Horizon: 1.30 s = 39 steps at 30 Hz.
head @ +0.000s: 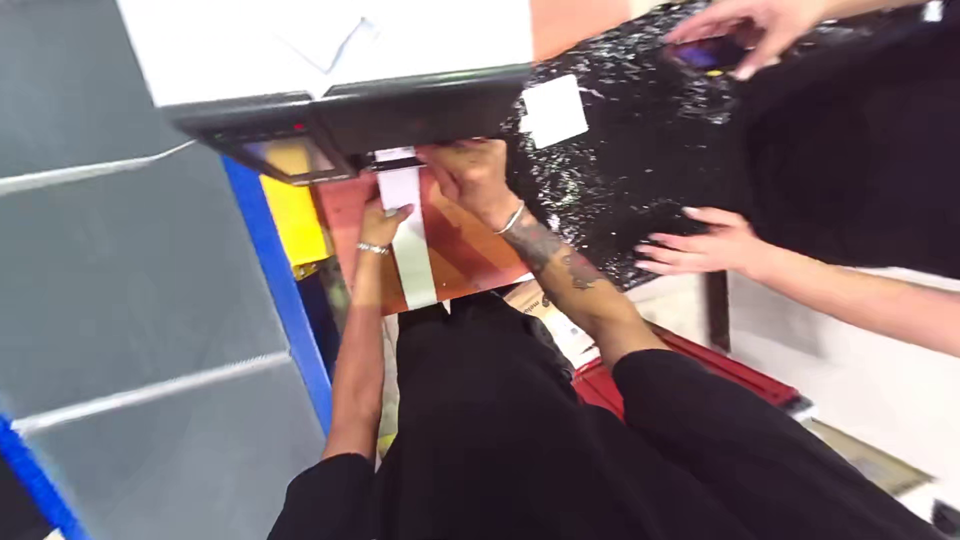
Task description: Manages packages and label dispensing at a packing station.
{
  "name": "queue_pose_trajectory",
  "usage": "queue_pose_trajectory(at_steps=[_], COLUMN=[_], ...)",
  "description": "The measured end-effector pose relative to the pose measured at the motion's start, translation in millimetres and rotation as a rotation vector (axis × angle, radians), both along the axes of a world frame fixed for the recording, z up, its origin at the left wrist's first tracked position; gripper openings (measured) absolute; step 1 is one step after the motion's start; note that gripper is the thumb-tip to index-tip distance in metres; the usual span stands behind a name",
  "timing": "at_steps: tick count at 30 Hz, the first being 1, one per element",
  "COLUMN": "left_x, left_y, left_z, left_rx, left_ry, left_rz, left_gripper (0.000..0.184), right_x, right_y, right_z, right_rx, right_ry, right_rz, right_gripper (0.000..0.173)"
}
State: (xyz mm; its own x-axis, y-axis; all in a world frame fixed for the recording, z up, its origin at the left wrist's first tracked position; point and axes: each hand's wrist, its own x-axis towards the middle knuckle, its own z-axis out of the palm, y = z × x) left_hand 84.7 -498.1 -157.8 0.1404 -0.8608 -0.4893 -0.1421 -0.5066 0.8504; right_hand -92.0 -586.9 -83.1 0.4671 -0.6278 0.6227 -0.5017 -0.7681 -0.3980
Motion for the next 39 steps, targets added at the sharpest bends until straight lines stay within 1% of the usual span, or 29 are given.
queue_pose_trajectory(at_steps=[2, 5, 7, 9, 11, 13, 15, 17, 19, 22, 25, 27, 28, 31, 34, 35, 37, 38, 39], left_x=[-3, 2, 2, 2, 4, 6, 4, 4, 3, 1, 1, 2, 2, 1, 3, 4, 2, 2, 1], left_y=[4, 7, 3, -1, -3, -7, -10, -13, -16, -19, -21, -24, -25, -26, -27, -25, -22, -20, -19], left_z=[5, 5, 2, -1, -2, 1, -1, -6, -11, -16, -11, -17, -22, -30, -31, -28, -15, -9, -2], left_rx=[0.041, 0.045, 0.033, 0.028, 0.029, 0.040, 0.044, 0.027, 0.001, -0.041, 0.000, -0.001, -0.009, -0.027, -0.031, -0.023, 0.031, 0.074, 0.108], left_ry=[-0.004, -0.003, -0.016, -0.031, -0.023, -0.008, -0.007, 0.009, 0.019, 0.048, 0.033, 0.016, 0.015, 0.009, -0.025, -0.028, -0.032, -0.047, -0.062], left_rz=[0.006, 0.048, 0.046, 0.026, 0.004, -0.001, 0.008, 0.017, 0.029, 0.066, 0.048, 0.043, 0.051, 0.086, 0.117, 0.116, 0.077, 0.066, 0.059], left_gripper=[0.036, 0.039, 0.039, 0.040, 0.040, 0.039, 0.039, 0.039, 0.039, 0.038, 0.039, 0.041, 0.041, 0.039, 0.041, 0.041, 0.043, 0.045, 0.047], right_x=[-7, 2, 7, 5, 3, 2, 5, 9, 18, 33, 43, 54, 58, 64, 64, 59, 30, 9, -17], right_y=[7, 4, -8, -18, -18, -6, 11, 32, 43, 50, 49, 35, 29, 26, 31, 37, 59, 67, 73], right_z=[-2, -14, -18, -17, -15, -13, -3, 18, 26, 22, 11, 1, -2, 1, 20, 28, 46, 51, 55], right_rx=[0.068, 0.082, 0.041, -0.002, 0.040, 0.183, 0.449, 0.668, 0.751, 0.854, 1.075, 1.172, 1.195, 1.253, 1.448, 1.484, 1.455, 1.410, 1.343], right_ry=[-0.003, 0.116, 0.171, 0.179, 0.117, 0.065, 0.132, 0.146, 0.126, -0.024, -0.389, -0.622, -0.681, -0.800, -1.032, -1.081, -1.019, -1.002, -0.982], right_rz=[-0.065, -0.064, -0.057, -0.037, -0.038, -0.135, -0.249, -0.292, -0.354, -0.439, -0.468, -0.498, -0.510, -0.468, -0.383, -0.300, -0.125, -0.080, -0.083], right_gripper=[0.016, 0.028, 0.029, 0.026, 0.028, 0.037, 0.048, 0.050, 0.047, 0.038, 0.023, 0.021, 0.021, 0.015, 0.003, 0.005, 0.011, 0.012, 0.012])
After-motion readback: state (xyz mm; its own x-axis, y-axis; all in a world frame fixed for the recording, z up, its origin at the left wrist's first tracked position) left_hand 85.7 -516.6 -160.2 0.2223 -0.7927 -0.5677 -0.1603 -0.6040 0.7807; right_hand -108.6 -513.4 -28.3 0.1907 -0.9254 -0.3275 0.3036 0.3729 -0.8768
